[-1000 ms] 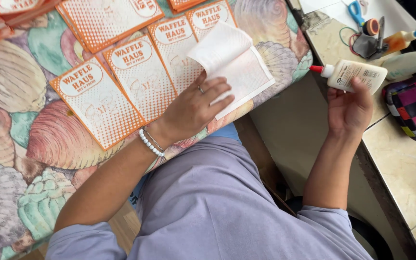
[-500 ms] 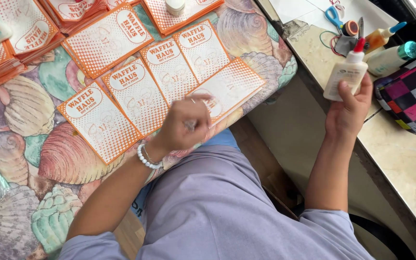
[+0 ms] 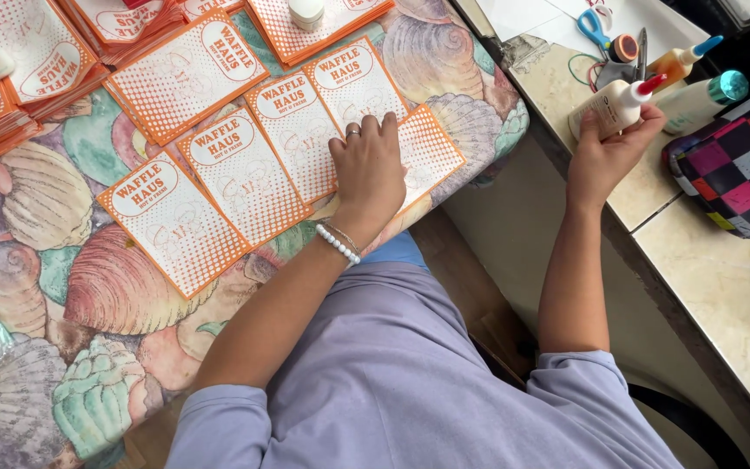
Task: The person applies glue from a squeeze bottle onto paper waffle packaging sleeves and folds them into shape by hand.
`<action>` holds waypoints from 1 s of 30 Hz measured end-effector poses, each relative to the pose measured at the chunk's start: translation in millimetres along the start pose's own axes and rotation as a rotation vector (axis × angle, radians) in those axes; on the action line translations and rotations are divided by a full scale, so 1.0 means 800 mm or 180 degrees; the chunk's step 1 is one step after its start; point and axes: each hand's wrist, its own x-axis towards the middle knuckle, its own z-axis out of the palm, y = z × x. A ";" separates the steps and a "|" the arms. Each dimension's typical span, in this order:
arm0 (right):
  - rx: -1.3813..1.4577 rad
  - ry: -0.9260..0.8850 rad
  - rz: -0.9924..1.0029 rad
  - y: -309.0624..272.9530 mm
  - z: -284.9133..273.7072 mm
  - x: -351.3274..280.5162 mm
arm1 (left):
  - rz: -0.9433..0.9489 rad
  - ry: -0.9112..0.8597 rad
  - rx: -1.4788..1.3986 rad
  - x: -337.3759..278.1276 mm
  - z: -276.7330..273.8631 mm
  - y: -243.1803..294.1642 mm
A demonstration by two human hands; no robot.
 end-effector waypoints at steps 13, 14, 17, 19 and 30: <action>0.0307 0.0890 -0.1054 -0.097 0.031 -0.027 | -0.0440 0.0321 -0.3907 -0.059 -0.097 -0.039; 0.0984 0.0342 -0.1109 -0.137 0.040 -0.036 | -0.0502 0.0275 -0.4683 -0.072 -0.103 -0.040; 0.2065 -0.0756 -0.0265 -0.207 0.054 -0.069 | -0.0800 0.0181 -0.5674 -0.100 -0.102 -0.042; 0.2434 -0.1266 0.0580 -0.243 0.071 -0.081 | -0.0942 0.0223 -0.5887 -0.104 -0.098 -0.046; 0.1935 -0.1512 0.0573 -0.307 0.132 -0.114 | -0.0547 0.1306 -0.4436 -0.108 -0.158 -0.091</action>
